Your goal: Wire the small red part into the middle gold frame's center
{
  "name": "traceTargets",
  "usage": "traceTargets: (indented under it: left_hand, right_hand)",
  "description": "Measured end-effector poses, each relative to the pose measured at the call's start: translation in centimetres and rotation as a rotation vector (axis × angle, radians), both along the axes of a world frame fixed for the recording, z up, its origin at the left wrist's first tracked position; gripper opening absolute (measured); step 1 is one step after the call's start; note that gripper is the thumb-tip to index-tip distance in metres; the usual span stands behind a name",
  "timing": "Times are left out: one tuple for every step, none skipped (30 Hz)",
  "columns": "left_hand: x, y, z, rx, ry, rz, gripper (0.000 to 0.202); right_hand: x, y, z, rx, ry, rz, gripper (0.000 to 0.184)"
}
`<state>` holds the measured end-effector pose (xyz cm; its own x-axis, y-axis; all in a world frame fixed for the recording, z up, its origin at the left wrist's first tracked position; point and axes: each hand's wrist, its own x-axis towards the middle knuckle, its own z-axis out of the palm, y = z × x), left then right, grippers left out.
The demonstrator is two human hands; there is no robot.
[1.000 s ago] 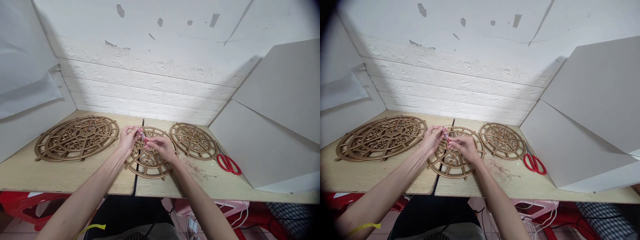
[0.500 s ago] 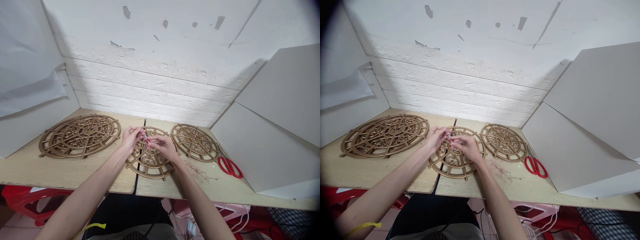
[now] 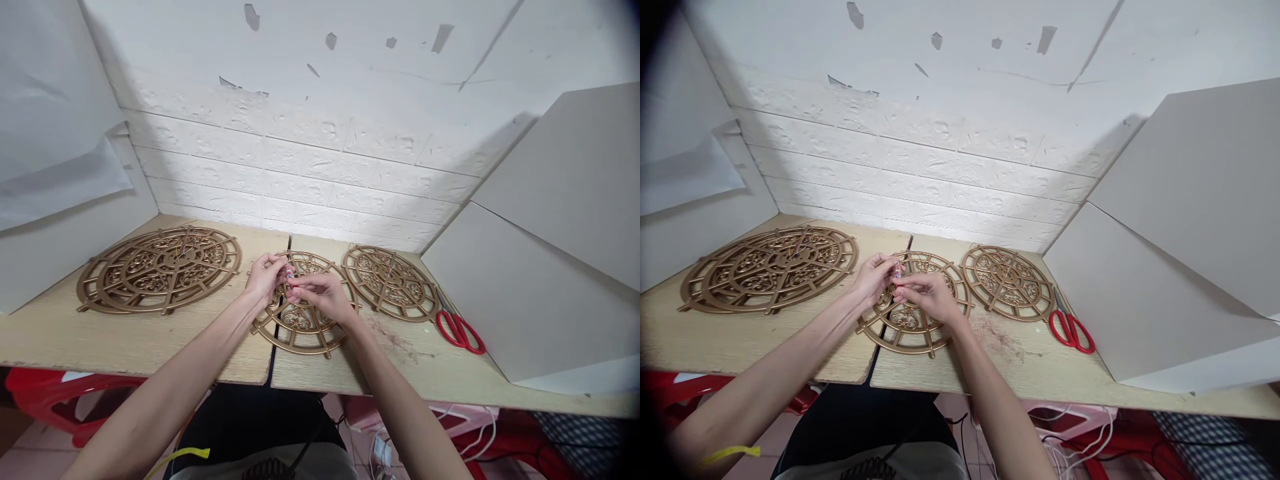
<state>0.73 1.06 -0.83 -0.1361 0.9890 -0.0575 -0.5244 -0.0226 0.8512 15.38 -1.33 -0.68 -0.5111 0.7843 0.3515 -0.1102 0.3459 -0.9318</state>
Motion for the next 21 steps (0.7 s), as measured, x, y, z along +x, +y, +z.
traceTargets:
  left_hand:
    - [0.0, 0.0, -0.1, -0.004, 0.003, 0.003, 0.023]
    - [0.0, 0.1, -0.1, -0.01, 0.002, 0.005, 0.022]
    - [-0.1, 0.1, 0.0, -0.015, -0.006, 0.006, 0.021]
    - [-0.2, 0.2, 0.0, -0.019, -0.018, 0.007, 0.02]
    - [-0.3, 0.2, 0.1, -0.021, -0.033, 0.01, 0.02]
    - [-0.5, 0.3, 0.1, -0.022, -0.05, 0.015, 0.02]
    - [-0.6, 0.4, 0.2, -0.023, -0.066, 0.025, 0.02]
    - [-0.8, 0.5, 0.3, -0.023, -0.083, 0.04, 0.021]
    - [-0.9, 0.5, 0.3, -0.023, -0.099, 0.056, 0.021]
    - [-1.1, 0.6, 0.3, -0.025, -0.113, 0.071, 0.021]
    - [-1.2, 0.7, 0.3, -0.028, -0.127, 0.084, 0.021]
    - [-1.3, 0.8, 0.3, -0.031, -0.138, 0.092, 0.02]
    - [-1.4, 0.9, 0.3, -0.033, -0.148, 0.096, 0.02]
    - [-1.5, 1.0, 0.3, -0.034, -0.158, 0.1, 0.02]
    - [-1.5, 1.0, 0.2, -0.034, -0.167, 0.102, 0.02]
    - [-1.5, 1.1, 0.2, -0.032, -0.175, 0.105, 0.021]
    - [-1.5, 1.1, 0.2, -0.03, -0.181, 0.106, 0.021]
    - [-1.5, 1.2, 0.1, -0.028, -0.185, 0.109, 0.021]
    - [-1.5, 1.2, 0.1, -0.028, -0.188, 0.112, 0.021]
    - [-1.5, 1.3, 0.1, -0.028, -0.19, 0.114, 0.02]
    - [-1.5, 1.3, 0.0, -0.028, -0.191, 0.113, 0.02]
  right_hand:
    - [0.0, 0.0, 0.0, 0.001, -0.008, -0.004, 0.026]
    - [0.0, -0.1, 0.1, 0.001, -0.012, -0.011, 0.026]
    - [0.0, -0.1, 0.2, 0.002, -0.01, -0.019, 0.025]
    - [0.0, -0.1, 0.2, 0.003, -0.005, -0.03, 0.025]
    - [0.0, -0.1, 0.4, 0.006, 0.002, -0.04, 0.025]
    - [0.1, 0.0, 0.5, 0.009, 0.013, -0.051, 0.025]
    - [0.1, 0.0, 0.6, 0.01, 0.031, -0.064, 0.025]
    - [0.2, 0.0, 0.7, 0.006, 0.055, -0.081, 0.025]
    - [0.3, 0.0, 0.9, -0.004, 0.08, -0.098, 0.025]
    - [0.3, 0.0, 1.0, -0.018, 0.106, -0.116, 0.024]
    - [0.3, 0.0, 1.1, -0.032, 0.129, -0.133, 0.024]
    - [0.4, 0.0, 1.2, -0.046, 0.145, -0.147, 0.023]
    - [0.4, 0.0, 1.3, -0.054, 0.152, -0.157, 0.024]
    - [0.4, 0.0, 1.4, -0.056, 0.155, -0.163, 0.024]
    - [0.4, 0.0, 1.5, -0.056, 0.155, -0.163, 0.024]
    - [0.4, 0.1, 1.5, -0.057, 0.155, -0.159, 0.023]
    - [0.5, 0.1, 1.5, -0.06, 0.155, -0.149, 0.022]
    - [0.5, 0.1, 1.5, -0.066, 0.154, -0.134, 0.021]
    - [0.5, 0.1, 1.5, -0.074, 0.155, -0.117, 0.019]
    - [0.6, 0.1, 1.5, -0.082, 0.155, -0.099, 0.019]
    - [0.6, 0.2, 1.5, -0.088, 0.152, -0.084, 0.019]
